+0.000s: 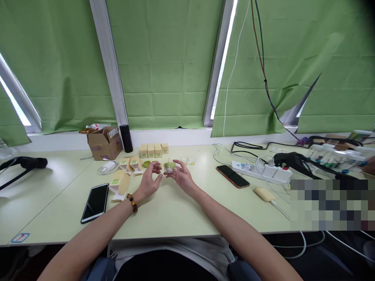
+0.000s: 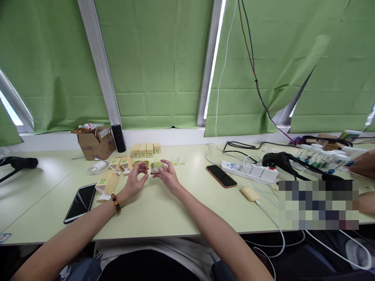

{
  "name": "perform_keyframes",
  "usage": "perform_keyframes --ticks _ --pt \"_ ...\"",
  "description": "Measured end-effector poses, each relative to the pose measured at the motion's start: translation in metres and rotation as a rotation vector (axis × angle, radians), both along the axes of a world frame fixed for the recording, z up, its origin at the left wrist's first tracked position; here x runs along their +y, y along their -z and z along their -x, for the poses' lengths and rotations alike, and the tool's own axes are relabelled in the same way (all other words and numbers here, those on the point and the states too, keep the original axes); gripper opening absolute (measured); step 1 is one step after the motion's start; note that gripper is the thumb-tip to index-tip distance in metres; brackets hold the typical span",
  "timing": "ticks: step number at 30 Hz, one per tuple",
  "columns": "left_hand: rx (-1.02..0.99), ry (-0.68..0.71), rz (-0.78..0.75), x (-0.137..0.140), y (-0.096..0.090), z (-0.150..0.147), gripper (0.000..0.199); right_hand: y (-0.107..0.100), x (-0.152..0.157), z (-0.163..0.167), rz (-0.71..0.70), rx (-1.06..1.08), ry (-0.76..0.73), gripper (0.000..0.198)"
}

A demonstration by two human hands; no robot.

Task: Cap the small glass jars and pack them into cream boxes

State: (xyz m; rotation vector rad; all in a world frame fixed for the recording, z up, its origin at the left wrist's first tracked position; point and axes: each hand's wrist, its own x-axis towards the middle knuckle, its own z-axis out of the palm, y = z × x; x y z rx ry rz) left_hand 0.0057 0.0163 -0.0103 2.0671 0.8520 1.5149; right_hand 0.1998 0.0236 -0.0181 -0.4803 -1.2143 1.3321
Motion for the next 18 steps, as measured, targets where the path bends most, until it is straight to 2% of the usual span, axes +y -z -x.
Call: perform_keyframes --ticks 3,7,18 --pt "0.038 -0.035 -0.006 0.002 0.001 0.001 0.034 -0.006 -0.002 -0.005 0.067 0.062 -0.063 0.05" --pt "0.085 -0.044 0.017 0.005 0.005 0.001 0.028 -0.013 -0.001 -0.012 0.111 0.105 -0.069 0.041" --pt "0.234 -0.074 0.047 0.003 0.007 0.0 0.018 -0.012 0.0 -0.015 0.126 0.096 -0.102 0.043"
